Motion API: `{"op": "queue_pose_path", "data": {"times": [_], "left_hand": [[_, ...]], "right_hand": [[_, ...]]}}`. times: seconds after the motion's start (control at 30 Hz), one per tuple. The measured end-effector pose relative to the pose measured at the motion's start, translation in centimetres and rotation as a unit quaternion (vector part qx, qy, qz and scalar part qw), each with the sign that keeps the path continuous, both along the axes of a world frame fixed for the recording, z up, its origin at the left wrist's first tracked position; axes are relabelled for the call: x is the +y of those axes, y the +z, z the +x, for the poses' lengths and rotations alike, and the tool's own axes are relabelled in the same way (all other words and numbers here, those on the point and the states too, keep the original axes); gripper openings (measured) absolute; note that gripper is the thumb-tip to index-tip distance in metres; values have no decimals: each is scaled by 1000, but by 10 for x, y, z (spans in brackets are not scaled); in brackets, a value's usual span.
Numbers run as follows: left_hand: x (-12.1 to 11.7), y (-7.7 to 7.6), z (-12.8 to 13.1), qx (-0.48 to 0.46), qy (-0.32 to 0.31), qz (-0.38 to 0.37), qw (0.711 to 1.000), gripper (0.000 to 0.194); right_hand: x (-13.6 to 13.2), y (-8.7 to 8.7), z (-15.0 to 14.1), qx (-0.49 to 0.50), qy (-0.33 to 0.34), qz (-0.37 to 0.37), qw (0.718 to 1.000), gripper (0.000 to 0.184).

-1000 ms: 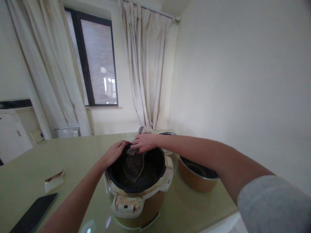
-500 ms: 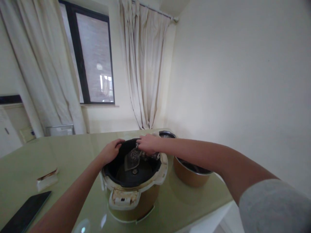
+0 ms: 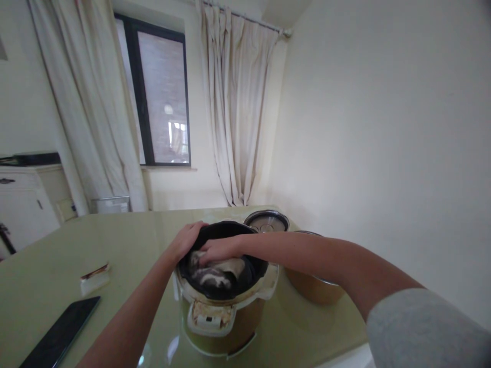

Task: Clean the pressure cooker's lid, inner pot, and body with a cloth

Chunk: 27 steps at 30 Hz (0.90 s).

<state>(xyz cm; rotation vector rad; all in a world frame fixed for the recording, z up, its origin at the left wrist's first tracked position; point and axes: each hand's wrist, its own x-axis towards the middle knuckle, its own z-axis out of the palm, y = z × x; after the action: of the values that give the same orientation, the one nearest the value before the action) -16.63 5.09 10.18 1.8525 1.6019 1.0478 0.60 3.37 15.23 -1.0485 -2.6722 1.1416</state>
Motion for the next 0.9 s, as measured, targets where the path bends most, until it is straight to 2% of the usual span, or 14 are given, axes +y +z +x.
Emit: {"op": "queue_pose_path", "data": {"times": [0.03,0.1,0.2,0.23,0.3,0.33,0.4,0.47,0.53,0.6,0.67,0.77,0.83,0.9], "left_hand": [[0,-1,-1,-21,-6,-9,1000,69],[0,-2,-2,-67,-11,-28,997,78],[0,-5,-3,-112,-10,-53,992,84],[0,-5,-3,-118,-10,-55,991,82],[-1,-5,-2,-114,-6,-55,992,73],[-1,-5,-1,-109,-2,-50,993,68],[-2,-4,0,-101,4,-37,994,61],[-2,-3,1,-96,5,-22,995,60],[-2,-2,2,-89,8,-13,996,60],[-2,-1,3,-83,10,-9,996,60],[-1,1,5,-81,4,-6,997,58],[3,4,6,-84,-14,-12,996,56],[4,5,6,-85,-18,-19,996,56],[4,6,5,-85,-19,-23,996,57]], "right_hand": [[1,-3,-2,46,-38,4,998,9],[3,-10,-2,112,-83,-40,989,17],[-3,-15,16,149,-100,-128,975,18],[-6,-13,27,133,-74,-141,978,19],[-12,3,54,55,22,-123,991,22],[-14,14,69,6,77,-111,991,25],[-17,41,93,-77,145,-90,982,33],[-22,64,105,-110,185,-45,975,49],[-29,72,105,-101,189,5,977,70],[-37,66,94,-67,187,3,980,83],[-46,50,75,-5,173,-27,985,80],[-55,22,44,124,61,-8,990,76],[-57,9,31,171,-17,12,985,79],[-54,4,31,171,-24,3,985,78]]}}
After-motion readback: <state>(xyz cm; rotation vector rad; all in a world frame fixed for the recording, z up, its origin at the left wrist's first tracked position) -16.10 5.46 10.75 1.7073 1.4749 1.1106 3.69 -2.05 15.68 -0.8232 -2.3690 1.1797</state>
